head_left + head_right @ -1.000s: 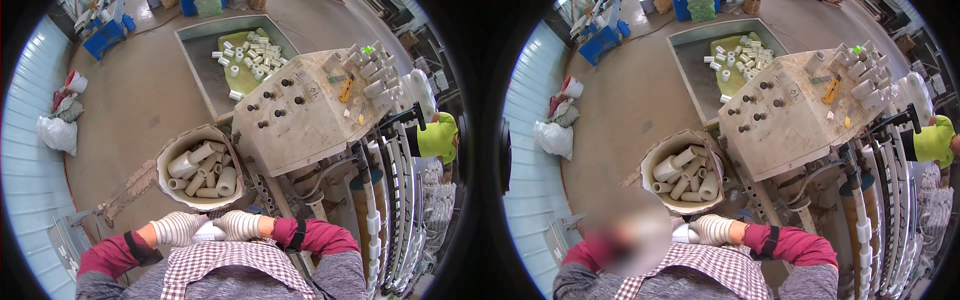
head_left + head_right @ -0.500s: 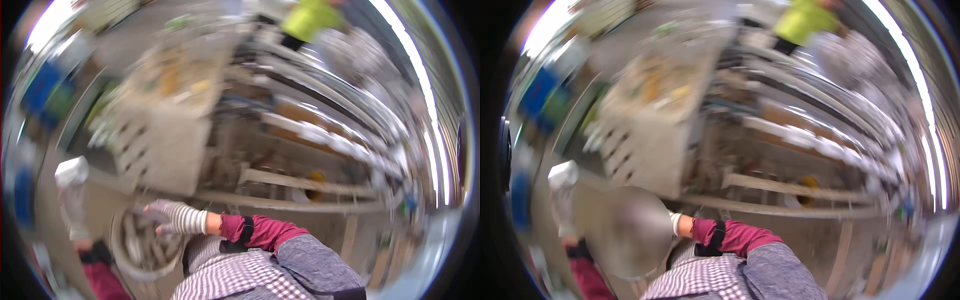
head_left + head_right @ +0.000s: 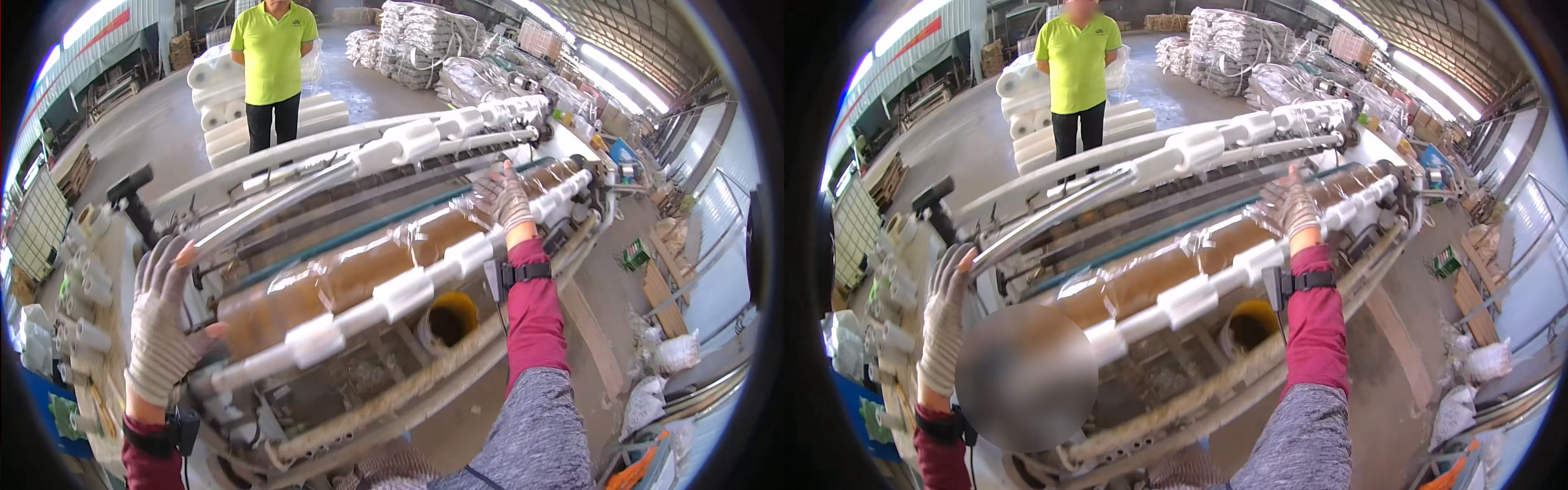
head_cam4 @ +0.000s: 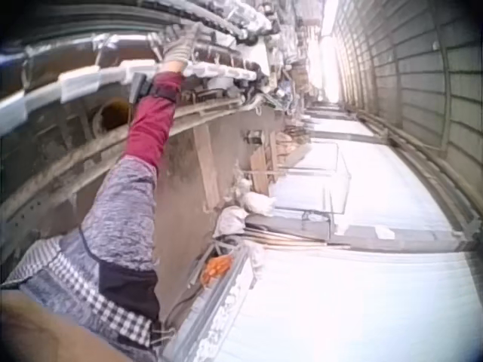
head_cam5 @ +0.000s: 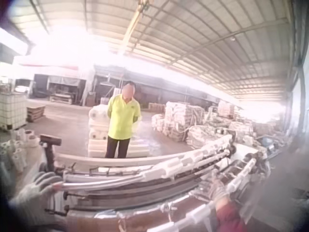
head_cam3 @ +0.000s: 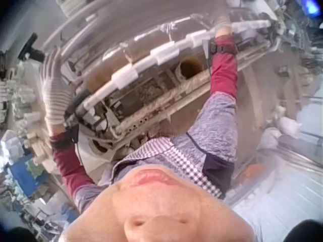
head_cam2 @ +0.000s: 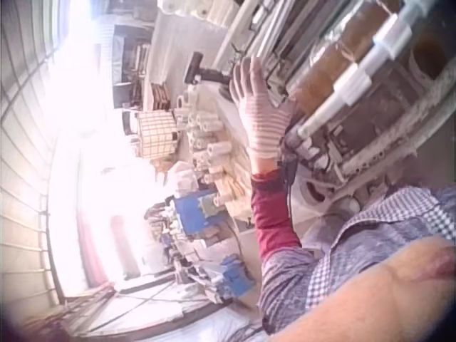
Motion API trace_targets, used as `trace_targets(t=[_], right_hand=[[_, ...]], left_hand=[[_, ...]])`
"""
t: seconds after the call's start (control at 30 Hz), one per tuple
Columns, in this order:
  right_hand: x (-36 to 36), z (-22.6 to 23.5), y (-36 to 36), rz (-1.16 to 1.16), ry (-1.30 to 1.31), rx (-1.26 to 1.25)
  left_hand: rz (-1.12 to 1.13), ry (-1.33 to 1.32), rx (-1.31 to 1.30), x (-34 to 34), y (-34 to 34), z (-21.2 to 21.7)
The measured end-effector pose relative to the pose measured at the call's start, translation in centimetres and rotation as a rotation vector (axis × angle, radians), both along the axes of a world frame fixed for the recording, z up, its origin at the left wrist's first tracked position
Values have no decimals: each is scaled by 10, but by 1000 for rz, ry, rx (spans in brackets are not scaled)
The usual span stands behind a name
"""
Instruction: Operating an industrial roll-winding machine, cutting plastic film, and replacing cardboard core tubes.
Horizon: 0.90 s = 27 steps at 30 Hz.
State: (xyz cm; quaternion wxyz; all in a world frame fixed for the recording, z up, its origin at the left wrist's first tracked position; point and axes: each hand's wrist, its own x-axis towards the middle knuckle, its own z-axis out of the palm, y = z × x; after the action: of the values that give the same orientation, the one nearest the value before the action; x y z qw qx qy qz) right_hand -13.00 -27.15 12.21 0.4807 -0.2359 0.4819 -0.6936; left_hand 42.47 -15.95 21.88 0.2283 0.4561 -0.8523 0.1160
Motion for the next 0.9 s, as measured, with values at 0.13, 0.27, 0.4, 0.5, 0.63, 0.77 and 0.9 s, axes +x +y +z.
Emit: trace_targets(t=[0.13, 0.27, 0.4, 0.5, 0.63, 0.77, 0.9], right_hand=[[-72, 0, -131, -64, -104, 38], [-114, 13, -218, -41, -188, -27], [-119, -4, -247, -16, -223, -148], [-42, -15, -236, 138, -277, -244], [95, -5, -162, 308, -451, -340], [241, -2, -104, 291, -561, -227], [413, -11, -47, 358, -548, -264]], left_hand=[[-42, -41, 221, -94, -105, -2], [117, -125, 509, -159, -158, -18], [-56, 91, 447, -190, -179, -24], [14, 39, 396, -184, -188, -20], [0, 97, 520, -114, -163, -20], [110, 1034, 1109, 17, -112, -31], [299, 247, 495, 180, -10, -26]])
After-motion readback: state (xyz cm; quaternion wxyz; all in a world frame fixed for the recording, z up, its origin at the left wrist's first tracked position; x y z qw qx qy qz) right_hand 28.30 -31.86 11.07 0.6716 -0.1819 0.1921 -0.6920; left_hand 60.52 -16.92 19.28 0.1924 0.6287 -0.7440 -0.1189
